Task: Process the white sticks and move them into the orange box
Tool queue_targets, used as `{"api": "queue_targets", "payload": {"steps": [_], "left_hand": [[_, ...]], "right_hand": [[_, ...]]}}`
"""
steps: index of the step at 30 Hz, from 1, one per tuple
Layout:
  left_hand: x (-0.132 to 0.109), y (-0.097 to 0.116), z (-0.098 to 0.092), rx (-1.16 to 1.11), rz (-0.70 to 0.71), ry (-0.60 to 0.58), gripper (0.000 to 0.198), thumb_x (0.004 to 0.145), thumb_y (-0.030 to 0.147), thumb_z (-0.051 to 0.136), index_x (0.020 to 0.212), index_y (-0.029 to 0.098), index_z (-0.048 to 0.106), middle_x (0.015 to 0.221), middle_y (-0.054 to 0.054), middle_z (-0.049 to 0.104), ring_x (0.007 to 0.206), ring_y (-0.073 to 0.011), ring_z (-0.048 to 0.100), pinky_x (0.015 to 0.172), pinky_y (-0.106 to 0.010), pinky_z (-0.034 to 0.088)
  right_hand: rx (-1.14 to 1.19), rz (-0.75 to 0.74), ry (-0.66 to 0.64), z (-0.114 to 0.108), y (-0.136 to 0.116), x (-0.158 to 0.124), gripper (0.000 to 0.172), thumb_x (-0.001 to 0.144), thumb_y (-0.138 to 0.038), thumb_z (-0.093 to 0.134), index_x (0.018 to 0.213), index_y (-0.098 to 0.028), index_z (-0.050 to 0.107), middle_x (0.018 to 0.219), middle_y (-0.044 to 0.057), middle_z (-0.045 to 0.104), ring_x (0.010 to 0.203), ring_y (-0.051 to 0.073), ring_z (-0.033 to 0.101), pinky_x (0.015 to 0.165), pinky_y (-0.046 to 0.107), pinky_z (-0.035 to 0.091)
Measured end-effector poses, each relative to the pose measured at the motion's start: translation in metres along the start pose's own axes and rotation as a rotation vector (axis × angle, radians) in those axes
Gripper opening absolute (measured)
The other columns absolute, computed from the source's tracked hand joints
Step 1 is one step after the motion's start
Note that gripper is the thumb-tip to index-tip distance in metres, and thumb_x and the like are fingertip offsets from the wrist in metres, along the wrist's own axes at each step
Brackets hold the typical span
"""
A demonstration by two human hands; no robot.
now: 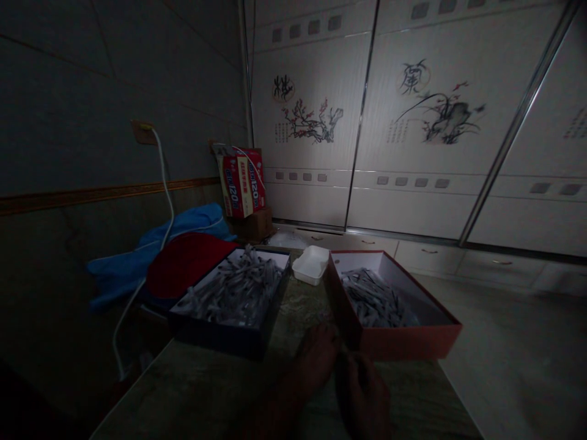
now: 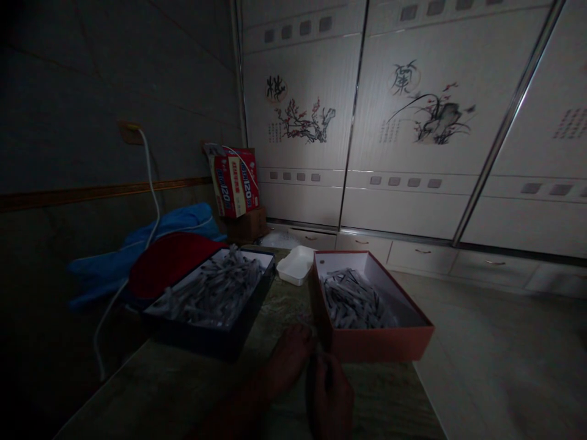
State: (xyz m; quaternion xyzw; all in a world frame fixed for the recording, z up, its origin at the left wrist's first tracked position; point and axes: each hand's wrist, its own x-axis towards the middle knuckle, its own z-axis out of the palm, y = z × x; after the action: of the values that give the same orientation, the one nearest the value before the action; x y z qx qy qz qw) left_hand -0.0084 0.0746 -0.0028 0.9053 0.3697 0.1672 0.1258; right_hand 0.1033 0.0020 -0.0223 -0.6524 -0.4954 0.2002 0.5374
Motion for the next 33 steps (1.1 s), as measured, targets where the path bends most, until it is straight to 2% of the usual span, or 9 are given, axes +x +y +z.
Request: {"api": "queue_targets", "payload": {"steps": [7, 10, 14, 18, 22, 25, 28, 31, 33], "left_hand": [[-0.017, -0.015, -0.026, -0.063, -0.214, 0.135, 0.025, 0.082, 0.011, 0.04, 0.098, 0.017, 0.059, 0.104, -0.011, 0.063, 0.104, -0.0253, 0.054, 0.094, -0.042, 0.038], [-0.031, -0.011, -0.04, -0.439, -0.412, 0.322, 0.02, 0.083, 0.02, 0.041, 0.096, 0.015, 0.056, 0.096, -0.01, 0.065, 0.094, -0.0235, 0.059, 0.086, -0.039, 0.045], [-0.049, -0.002, -0.037, -1.044, -0.523, 0.351, 0.027, 0.081, 0.034, 0.047, 0.098, 0.015, 0.056, 0.079, -0.005, 0.067, 0.076, -0.0204, 0.064, 0.069, -0.033, 0.05], [-0.058, 0.003, -0.018, -1.23, -0.557, 0.428, 0.032, 0.077, 0.041, 0.055, 0.098, 0.019, 0.061, 0.089, -0.007, 0.07, 0.083, -0.0215, 0.065, 0.075, -0.034, 0.051], [-0.056, 0.002, -0.004, -1.091, -0.595, 0.495, 0.026, 0.075, 0.038, 0.058, 0.092, 0.02, 0.065, 0.1, -0.008, 0.07, 0.094, -0.0241, 0.063, 0.084, -0.036, 0.05], [-0.057, 0.002, -0.006, -0.758, -0.43, 0.483, 0.022, 0.079, 0.03, 0.055, 0.095, 0.022, 0.068, 0.102, -0.008, 0.069, 0.099, -0.0238, 0.06, 0.093, -0.04, 0.045], [-0.058, 0.005, -0.014, -0.375, -0.246, 0.396, 0.024, 0.082, 0.022, 0.049, 0.094, 0.026, 0.069, 0.094, -0.006, 0.069, 0.094, -0.0237, 0.06, 0.091, -0.045, 0.044], [-0.061, 0.008, -0.017, -0.141, -0.209, 0.385, 0.028, 0.078, 0.015, 0.053, 0.097, 0.027, 0.069, 0.098, -0.007, 0.069, 0.096, -0.0269, 0.058, 0.09, -0.05, 0.043], [-0.062, 0.012, -0.014, -0.126, -0.25, 0.514, 0.032, 0.074, 0.015, 0.057, 0.103, 0.026, 0.066, 0.111, -0.01, 0.064, 0.108, -0.0306, 0.053, 0.095, -0.053, 0.037]], "right_hand": [[0.041, 0.113, 0.084, -0.006, 0.004, -0.001, 0.04, 0.084, -0.053, 0.041, 0.094, -0.02, 0.061, 0.092, 0.009, 0.07, 0.084, 0.024, 0.064, 0.074, 0.032, 0.046], [0.072, 0.067, 0.071, -0.004, 0.0, -0.001, 0.042, 0.081, -0.056, 0.044, 0.087, -0.019, 0.064, 0.087, 0.008, 0.071, 0.081, 0.025, 0.065, 0.072, 0.03, 0.048], [0.098, -0.051, -0.079, 0.001, -0.012, -0.005, 0.041, 0.081, -0.055, 0.047, 0.071, -0.02, 0.066, 0.067, 0.004, 0.069, 0.062, 0.02, 0.063, 0.059, 0.026, 0.048], [0.125, -0.141, -0.128, 0.003, -0.02, -0.011, 0.043, 0.084, -0.054, 0.044, 0.061, -0.023, 0.062, 0.054, 0.001, 0.061, 0.051, 0.017, 0.056, 0.051, 0.024, 0.045], [0.118, -0.114, -0.158, 0.0, -0.02, -0.009, 0.041, 0.084, -0.053, 0.046, 0.064, -0.021, 0.063, 0.06, 0.002, 0.063, 0.057, 0.017, 0.058, 0.055, 0.025, 0.046], [0.222, -0.008, -0.175, -0.001, -0.016, -0.007, 0.039, 0.083, -0.053, 0.047, 0.079, -0.019, 0.065, 0.07, 0.004, 0.066, 0.064, 0.018, 0.061, 0.06, 0.025, 0.047], [0.323, 0.086, -0.174, 0.001, -0.013, -0.006, 0.042, 0.085, -0.054, 0.042, 0.099, -0.018, 0.061, 0.066, 0.001, 0.064, 0.054, 0.016, 0.058, 0.049, 0.023, 0.045], [0.384, 0.096, -0.164, 0.003, -0.013, -0.006, 0.035, 0.084, -0.05, 0.049, 0.091, -0.018, 0.06, 0.06, -0.002, 0.061, 0.048, 0.013, 0.054, 0.045, 0.021, 0.042], [0.47, 0.132, -0.124, 0.004, -0.013, -0.004, 0.032, 0.081, -0.049, 0.054, 0.084, -0.018, 0.059, 0.059, -0.002, 0.061, 0.049, 0.012, 0.054, 0.047, 0.02, 0.043]]}}
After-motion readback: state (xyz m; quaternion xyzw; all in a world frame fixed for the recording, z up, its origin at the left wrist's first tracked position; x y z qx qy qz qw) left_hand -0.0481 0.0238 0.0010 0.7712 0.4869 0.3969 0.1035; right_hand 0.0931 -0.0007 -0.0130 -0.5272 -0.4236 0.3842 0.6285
